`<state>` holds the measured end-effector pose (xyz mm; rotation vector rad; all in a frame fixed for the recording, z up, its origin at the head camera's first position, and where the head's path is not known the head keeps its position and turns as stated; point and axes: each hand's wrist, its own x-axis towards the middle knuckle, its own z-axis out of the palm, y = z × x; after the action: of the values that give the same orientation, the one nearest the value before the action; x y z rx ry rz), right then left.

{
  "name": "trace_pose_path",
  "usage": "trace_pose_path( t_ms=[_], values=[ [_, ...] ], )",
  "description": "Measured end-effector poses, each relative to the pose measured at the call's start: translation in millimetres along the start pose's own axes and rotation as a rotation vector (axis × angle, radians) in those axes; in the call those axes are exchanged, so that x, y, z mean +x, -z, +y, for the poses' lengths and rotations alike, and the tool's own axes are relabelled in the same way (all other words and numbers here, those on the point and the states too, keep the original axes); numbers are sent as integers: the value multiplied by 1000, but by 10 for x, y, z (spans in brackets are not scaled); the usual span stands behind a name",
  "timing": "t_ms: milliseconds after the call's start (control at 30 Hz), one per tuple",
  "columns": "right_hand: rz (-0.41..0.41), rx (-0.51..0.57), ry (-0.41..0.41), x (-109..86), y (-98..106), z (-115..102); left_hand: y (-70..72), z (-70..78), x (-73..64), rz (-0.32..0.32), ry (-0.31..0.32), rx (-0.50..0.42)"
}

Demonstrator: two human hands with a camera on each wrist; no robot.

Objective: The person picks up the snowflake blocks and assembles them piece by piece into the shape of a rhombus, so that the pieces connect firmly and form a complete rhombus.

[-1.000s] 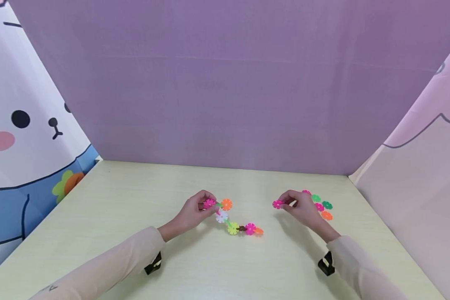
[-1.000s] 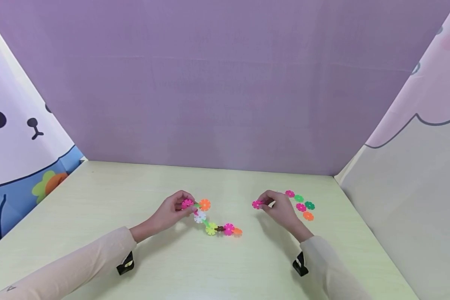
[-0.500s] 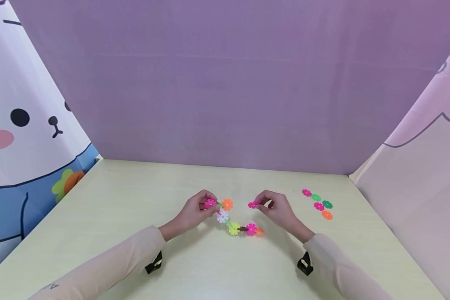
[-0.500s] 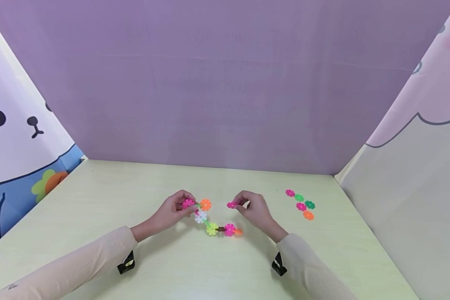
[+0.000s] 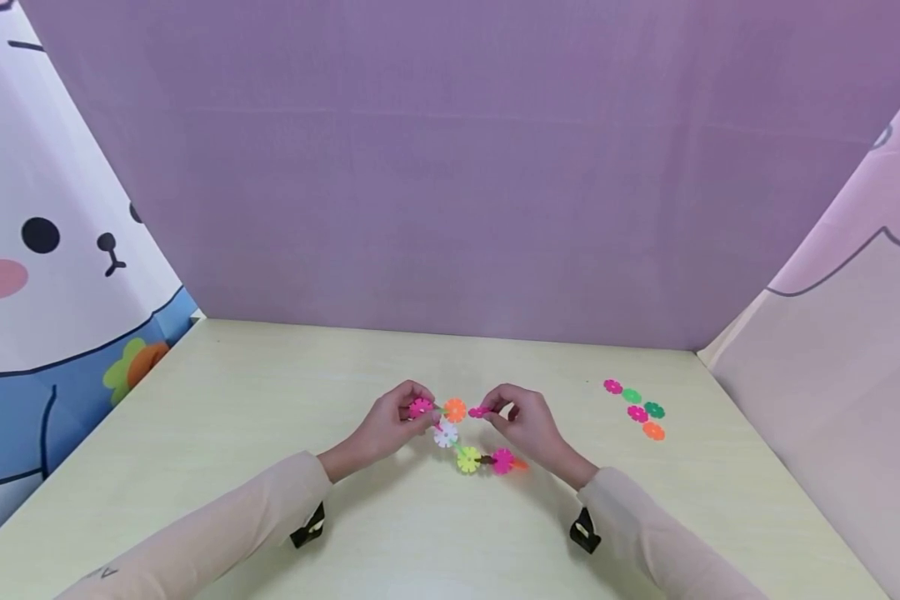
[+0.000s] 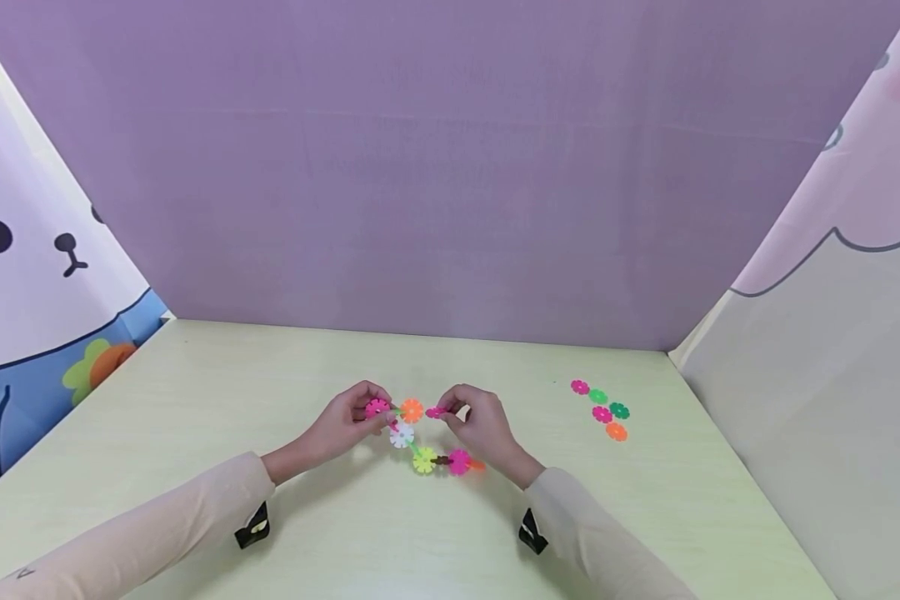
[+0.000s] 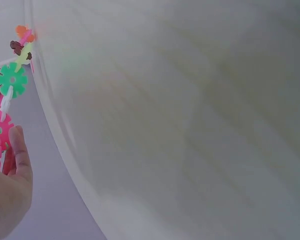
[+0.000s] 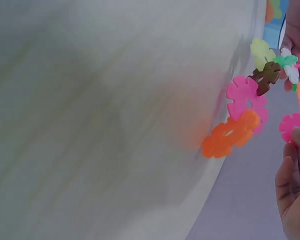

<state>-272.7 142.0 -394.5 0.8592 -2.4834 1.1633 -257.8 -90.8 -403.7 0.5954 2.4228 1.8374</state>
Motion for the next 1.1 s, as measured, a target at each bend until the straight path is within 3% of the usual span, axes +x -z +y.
trace_pose_path(
  t_ms=[700, 1100],
  values=[
    [23, -15, 102, 50, -35, -35, -3, -11, 21, -15, -6, 4],
    [29, 22, 140, 55, -55, -40, -18, -7, 13, -129, -81, 27]
  ],
)
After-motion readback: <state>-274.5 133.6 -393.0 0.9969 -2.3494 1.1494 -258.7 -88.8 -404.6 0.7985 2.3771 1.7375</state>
